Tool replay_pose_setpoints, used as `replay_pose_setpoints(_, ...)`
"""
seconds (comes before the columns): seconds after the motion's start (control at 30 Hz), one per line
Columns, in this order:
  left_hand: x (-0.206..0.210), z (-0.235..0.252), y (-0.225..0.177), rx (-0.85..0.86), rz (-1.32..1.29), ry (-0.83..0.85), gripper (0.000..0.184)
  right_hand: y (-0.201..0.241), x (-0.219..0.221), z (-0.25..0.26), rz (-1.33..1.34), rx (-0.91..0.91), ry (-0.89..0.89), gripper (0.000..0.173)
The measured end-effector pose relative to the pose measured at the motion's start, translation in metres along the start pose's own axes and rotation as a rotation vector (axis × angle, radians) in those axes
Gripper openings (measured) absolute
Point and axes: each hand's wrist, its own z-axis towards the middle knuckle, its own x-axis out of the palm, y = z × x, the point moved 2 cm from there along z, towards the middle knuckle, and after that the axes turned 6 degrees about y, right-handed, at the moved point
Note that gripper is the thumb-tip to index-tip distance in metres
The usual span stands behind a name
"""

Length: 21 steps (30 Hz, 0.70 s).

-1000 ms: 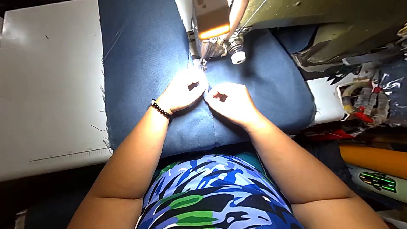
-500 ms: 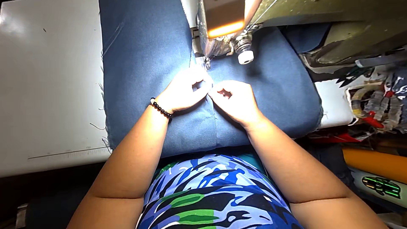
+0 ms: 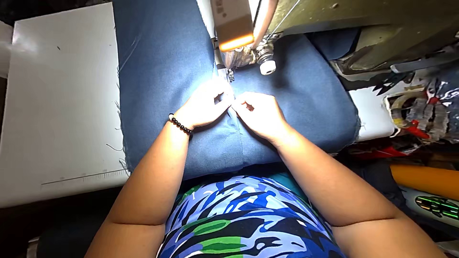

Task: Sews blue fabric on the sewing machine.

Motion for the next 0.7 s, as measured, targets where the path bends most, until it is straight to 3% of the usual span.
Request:
replay_pose_setpoints(0.13,-0.010,-0.009,-0.004,-0.046,0.012,-0.005,0.022,0.004,-0.022,-0.002,-0.366,-0.285,0.314,0.028)
replay_pose_setpoints(0.23,-0.016,-0.012,-0.006,-0.067,0.048,-0.004,0.020,-0.012,-0.026,-0.002,-0.417,-0.456,0.431,0.037)
replay_pose_setpoints(0.4,-0.021,-0.012,-0.007,-0.131,0.161,0.007,0.017,-0.030,-0.019,-0.008,-0.467,-0.492,0.300,0.043)
replay_pose_setpoints(0.7,-0.014,-0.011,0.000,-0.262,0.216,-0.017,0.020,-0.025,-0.018,-0.007,-0.517,-0.429,0.255,0.043)
